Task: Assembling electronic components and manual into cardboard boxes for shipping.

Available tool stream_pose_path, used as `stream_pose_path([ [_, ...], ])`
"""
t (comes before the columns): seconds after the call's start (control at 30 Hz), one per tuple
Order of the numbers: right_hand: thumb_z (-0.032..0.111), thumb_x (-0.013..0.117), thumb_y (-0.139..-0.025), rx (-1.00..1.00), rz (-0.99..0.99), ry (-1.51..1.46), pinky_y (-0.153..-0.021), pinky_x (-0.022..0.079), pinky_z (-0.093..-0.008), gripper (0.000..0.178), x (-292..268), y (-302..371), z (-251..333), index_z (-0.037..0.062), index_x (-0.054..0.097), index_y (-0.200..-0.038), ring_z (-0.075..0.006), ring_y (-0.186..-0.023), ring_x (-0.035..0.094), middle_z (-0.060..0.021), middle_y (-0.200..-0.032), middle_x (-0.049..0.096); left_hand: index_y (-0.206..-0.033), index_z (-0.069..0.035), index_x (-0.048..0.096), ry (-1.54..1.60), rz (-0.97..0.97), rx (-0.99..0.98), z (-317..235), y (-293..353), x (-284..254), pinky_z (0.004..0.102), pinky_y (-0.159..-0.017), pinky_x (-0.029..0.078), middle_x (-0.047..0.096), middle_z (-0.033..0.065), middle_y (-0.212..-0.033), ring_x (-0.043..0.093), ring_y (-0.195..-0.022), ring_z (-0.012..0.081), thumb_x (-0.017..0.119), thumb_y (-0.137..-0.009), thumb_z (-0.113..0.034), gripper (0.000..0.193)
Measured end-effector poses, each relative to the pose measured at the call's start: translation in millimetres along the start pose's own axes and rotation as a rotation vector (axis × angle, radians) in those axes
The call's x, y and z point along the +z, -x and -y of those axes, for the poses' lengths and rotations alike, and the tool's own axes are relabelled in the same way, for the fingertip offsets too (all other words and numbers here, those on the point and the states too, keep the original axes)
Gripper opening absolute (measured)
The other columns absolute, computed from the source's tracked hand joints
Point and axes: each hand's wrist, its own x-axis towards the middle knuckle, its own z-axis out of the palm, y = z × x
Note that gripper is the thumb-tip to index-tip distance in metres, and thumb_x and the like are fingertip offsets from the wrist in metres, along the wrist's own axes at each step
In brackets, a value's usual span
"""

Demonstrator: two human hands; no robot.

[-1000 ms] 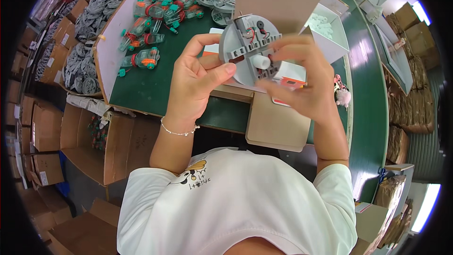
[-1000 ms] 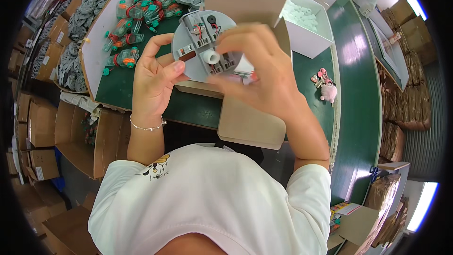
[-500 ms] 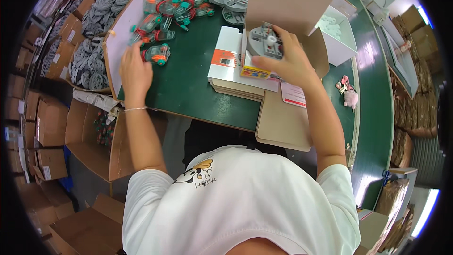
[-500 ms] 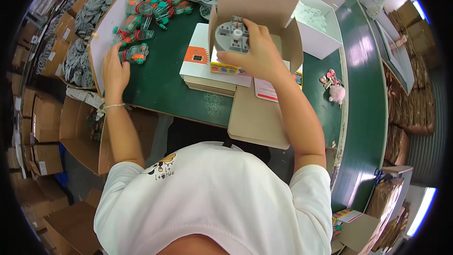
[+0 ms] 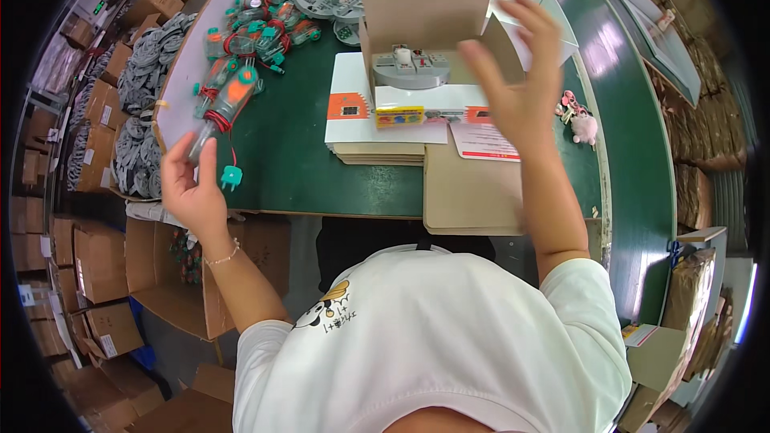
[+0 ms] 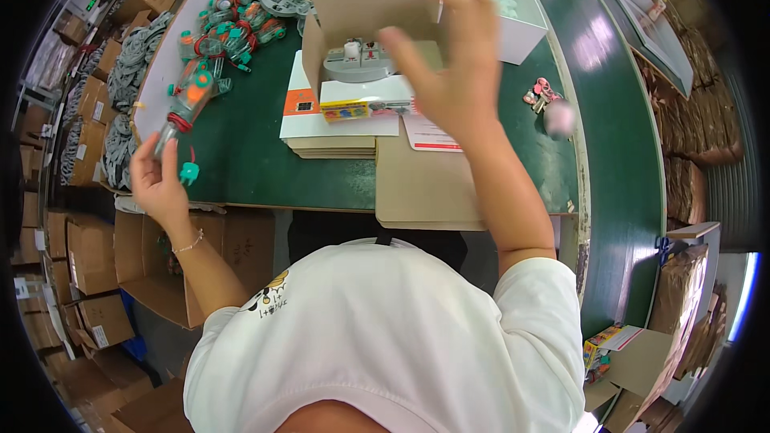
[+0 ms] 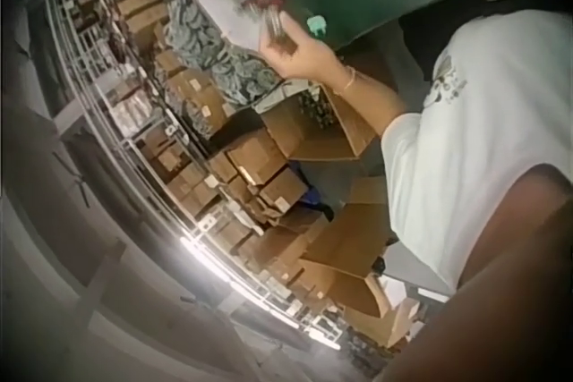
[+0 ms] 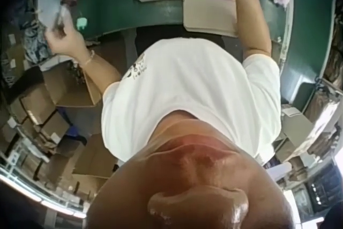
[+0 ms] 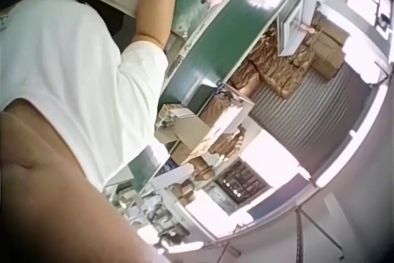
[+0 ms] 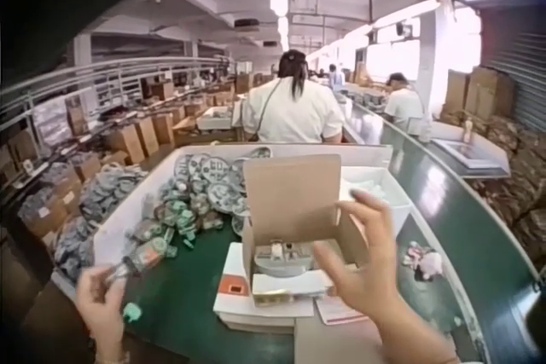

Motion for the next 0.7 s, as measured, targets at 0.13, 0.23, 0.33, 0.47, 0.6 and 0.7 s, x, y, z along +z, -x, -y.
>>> stream_pose_path([
  [0.13,0.028,0.074,-0.089,0.201,-0.111,-0.009,-0.097,0.047,-0.0417,0.055,-35.2,19.2,-30.2,0.0044,0.052,-0.133,-0.0293,-0.122,0.055,-0.0174,-0.130,0.055,-0.106,0.002,0.065,0.340,-0.051,0.266,-66.0,2.8,53.6,0.0259,-0.075,0.051,0.064,0.0065,-0.099,0.061,-0.086,0.0144,0.080,-0.077,0.005,0.033],
  [0.23,0.027,0.066,-0.095,0.576,0.074,-0.247,-0.092,0.049,-0.0361,0.047,-39.1,48.9,-52.2,0.0040,0.051,-0.133,-0.0239,-0.115,0.059,-0.0152,-0.134,0.055,-0.097,-0.002,0.067,0.347,0.177,0.546,-99.2,1.9,125.4,0.0268,-0.070,0.052,0.061,0.0051,-0.095,0.061,-0.081,0.0149,0.081,-0.074,0.003,0.028],
  [0.33,0.025,0.058,-0.101,0.705,0.279,-0.351,-0.088,0.050,-0.0316,0.042,-33.1,64.5,-53.0,0.0035,0.049,-0.136,-0.0202,-0.110,0.061,-0.0140,-0.131,0.058,-0.094,-0.006,0.067,0.125,0.324,0.673,-119.1,16.6,191.8,0.0306,-0.069,0.048,0.060,0.0057,-0.092,0.059,-0.078,0.0207,0.080,-0.075,-0.003,0.023],
  [0.47,0.028,0.053,-0.103,0.784,0.455,-0.559,-0.091,0.048,-0.0305,0.045,-34.3,74.6,-57.4,0.0039,0.047,-0.140,-0.0187,-0.107,0.062,-0.0134,-0.124,0.062,-0.089,-0.007,0.068,-0.040,0.526,0.756,-112.7,43.6,256.2,0.0380,-0.067,0.048,0.058,0.0069,-0.084,0.057,-0.077,0.0270,0.076,-0.081,-0.016,0.014],
  [0.6,0.031,0.051,-0.103,0.817,0.563,-0.500,-0.093,0.047,-0.0301,0.047,-41.6,74.5,-58.6,0.0052,0.048,-0.142,-0.0168,-0.106,0.061,-0.0123,-0.117,0.065,-0.093,-0.005,0.067,-0.071,0.755,0.704,-97.1,51.4,260.7,0.0411,-0.072,0.049,0.060,0.0090,-0.089,0.058,-0.081,0.0287,0.070,-0.088,-0.019,0.016],
  [0.7,0.031,0.051,-0.103,0.731,0.575,-0.537,-0.095,0.045,-0.0303,0.046,-44.2,73.3,-57.7,0.0055,0.051,-0.141,-0.0169,-0.107,0.061,-0.0127,-0.115,0.066,-0.097,-0.004,0.066,-0.106,0.930,0.726,-96.4,59.0,247.7,0.0416,-0.078,0.049,0.063,0.0108,-0.098,0.059,-0.087,0.0304,0.066,-0.091,-0.020,0.017],
])
